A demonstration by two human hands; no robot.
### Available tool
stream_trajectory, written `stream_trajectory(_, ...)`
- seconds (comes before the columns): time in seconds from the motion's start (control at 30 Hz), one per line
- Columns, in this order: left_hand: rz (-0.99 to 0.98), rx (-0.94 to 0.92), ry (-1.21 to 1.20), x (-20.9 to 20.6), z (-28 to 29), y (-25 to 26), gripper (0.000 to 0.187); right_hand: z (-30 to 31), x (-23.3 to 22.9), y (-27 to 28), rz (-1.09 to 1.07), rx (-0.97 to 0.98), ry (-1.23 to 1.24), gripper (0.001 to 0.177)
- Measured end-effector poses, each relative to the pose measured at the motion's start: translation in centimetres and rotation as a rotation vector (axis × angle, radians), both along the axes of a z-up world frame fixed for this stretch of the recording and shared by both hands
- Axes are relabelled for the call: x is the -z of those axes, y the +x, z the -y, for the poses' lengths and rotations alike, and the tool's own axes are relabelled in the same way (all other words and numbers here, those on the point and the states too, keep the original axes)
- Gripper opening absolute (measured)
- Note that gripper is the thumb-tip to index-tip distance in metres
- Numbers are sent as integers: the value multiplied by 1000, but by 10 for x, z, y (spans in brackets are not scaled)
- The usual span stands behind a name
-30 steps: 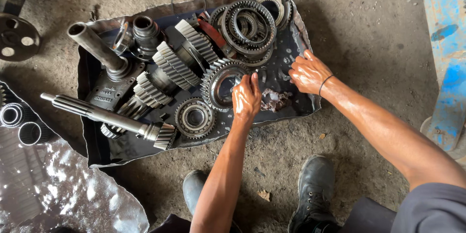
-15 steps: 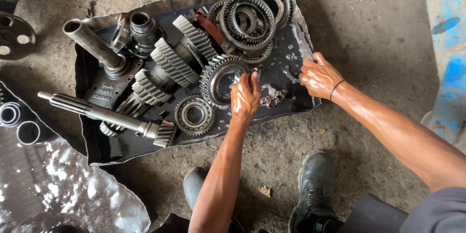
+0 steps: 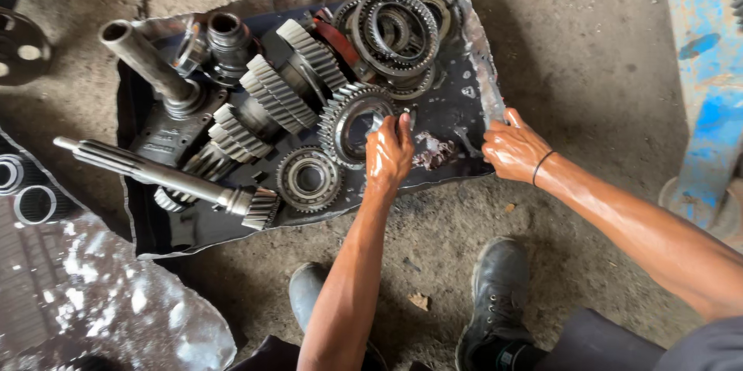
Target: The person cleans and handles various metal gears and bearing components from a disassembled transmission using a cloth and their hands.
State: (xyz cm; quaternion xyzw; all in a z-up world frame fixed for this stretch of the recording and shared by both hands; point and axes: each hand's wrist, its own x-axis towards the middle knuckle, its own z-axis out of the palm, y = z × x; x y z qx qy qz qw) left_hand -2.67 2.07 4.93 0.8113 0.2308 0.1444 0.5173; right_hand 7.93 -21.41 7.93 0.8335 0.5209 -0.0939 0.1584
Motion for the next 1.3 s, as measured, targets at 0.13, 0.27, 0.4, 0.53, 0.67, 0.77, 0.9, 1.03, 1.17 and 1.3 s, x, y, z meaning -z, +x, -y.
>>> stream_trajectory(0.13, -174, 49, -132, 1, -2, 5, 49, -5, -33, -9, -28, 63, -87, 17)
stream_trajectory(0.27, -88, 17, -60, 5, -1, 6, 49, -11, -78, -11, 46, -25, -147, 12)
stream_trajectory(0.4, -5, -8, 56, 7, 3, 4, 50, -15, -119, -12, 137, -161, -207, 7)
stream_trajectory(0.53, -47, -17, -18, 1, 4, 7, 42, -18, -157, -9, 201, -238, -141, 8)
stream_trajectory(0.67, -48, -28, 21, -6, 9, 11, 42, -22, -188, -10, 275, -263, -194, 2)
stream_trajectory(0.77, -166, 59, -76, -8, 8, 15, 45, -27, -204, -13, 307, -253, -196, 3)
stream_trajectory(0.9, -133, 54, 23, -7, 13, 16, 45, -35, -218, -17, 366, -246, -223, 5)
stream_trajectory(1.03, -145, 63, 41, 0, 17, 19, 46, -46, -225, -19, 440, -285, -289, 7)
stream_trajectory(1.17, -133, 62, 73, 5, 21, 22, 46, -54, -227, -23, 454, -277, -326, 11)
stream_trajectory(1.3, -59, 43, 55, 1, 21, 17, 43, -63, -219, -21, 411, -344, -273, 4)
